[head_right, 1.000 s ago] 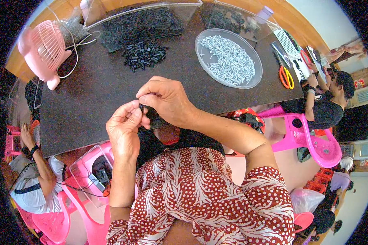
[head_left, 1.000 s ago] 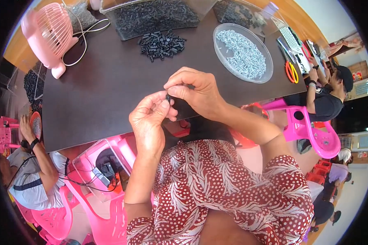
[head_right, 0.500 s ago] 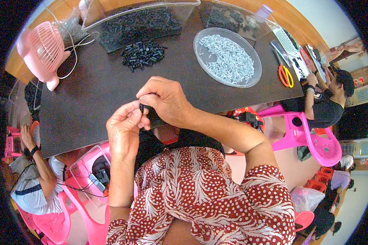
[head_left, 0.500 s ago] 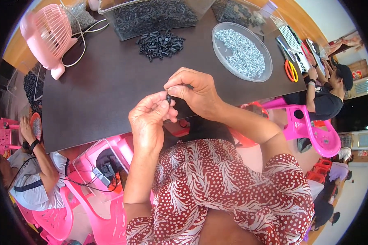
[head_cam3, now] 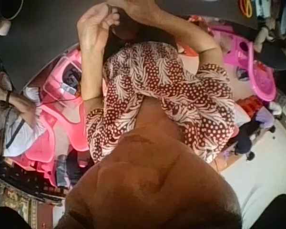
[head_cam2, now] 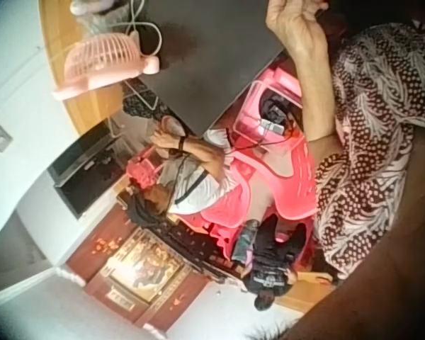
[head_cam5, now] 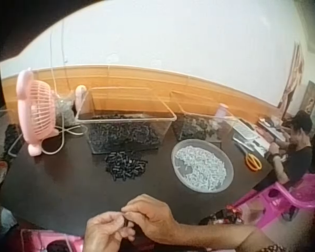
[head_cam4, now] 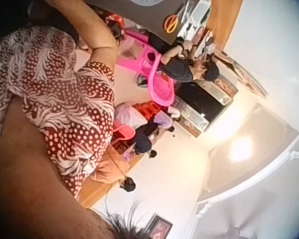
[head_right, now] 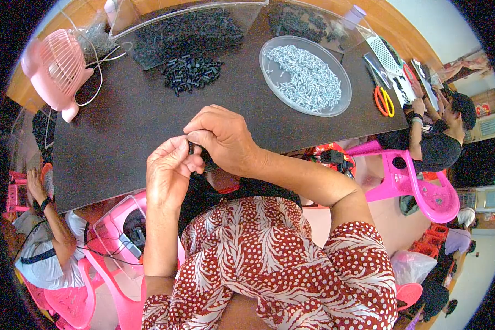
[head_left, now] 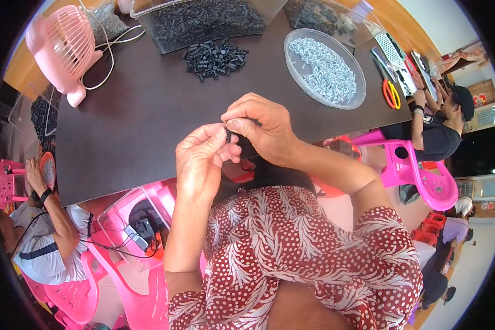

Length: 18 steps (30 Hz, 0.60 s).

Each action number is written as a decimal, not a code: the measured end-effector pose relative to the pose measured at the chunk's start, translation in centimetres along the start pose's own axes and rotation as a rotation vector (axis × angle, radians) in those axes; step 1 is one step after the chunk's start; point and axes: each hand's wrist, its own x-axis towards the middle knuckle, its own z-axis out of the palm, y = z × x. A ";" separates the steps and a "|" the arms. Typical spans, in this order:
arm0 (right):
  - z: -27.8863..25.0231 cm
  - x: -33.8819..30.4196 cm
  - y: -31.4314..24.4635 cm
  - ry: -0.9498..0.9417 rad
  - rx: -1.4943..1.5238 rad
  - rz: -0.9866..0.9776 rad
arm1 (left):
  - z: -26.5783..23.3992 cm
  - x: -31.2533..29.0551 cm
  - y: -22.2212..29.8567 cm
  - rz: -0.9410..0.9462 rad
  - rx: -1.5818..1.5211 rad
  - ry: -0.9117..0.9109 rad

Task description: The person assembles small black plastic parts with metal rings by hand at a shared workstation.

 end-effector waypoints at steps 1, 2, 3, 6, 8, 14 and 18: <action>-0.1 0.0 -0.2 -0.004 -0.056 -0.073 | -0.2 0.0 0.1 -0.011 -0.016 -0.028; -0.2 0.0 -0.3 -0.009 -0.111 -0.145 | -0.3 0.1 0.1 -0.022 -0.033 -0.056; -0.2 0.0 -0.2 -0.009 -0.111 -0.144 | -0.4 0.1 0.1 -0.023 -0.034 -0.055; -0.6 -0.1 -0.3 -0.053 -0.200 -0.285 | -0.6 0.0 0.1 -0.014 -0.042 -0.059; -0.7 -0.1 -1.2 -0.115 -0.218 -0.277 | -0.7 0.0 0.1 0.022 -0.030 -0.095; -1.0 0.0 -1.8 -0.147 -0.267 -0.342 | 0.3 -0.3 0.1 0.064 0.010 -0.010; -0.8 0.0 -1.8 -0.132 -0.323 -0.387 | 0.0 -0.5 0.3 0.058 0.007 -0.057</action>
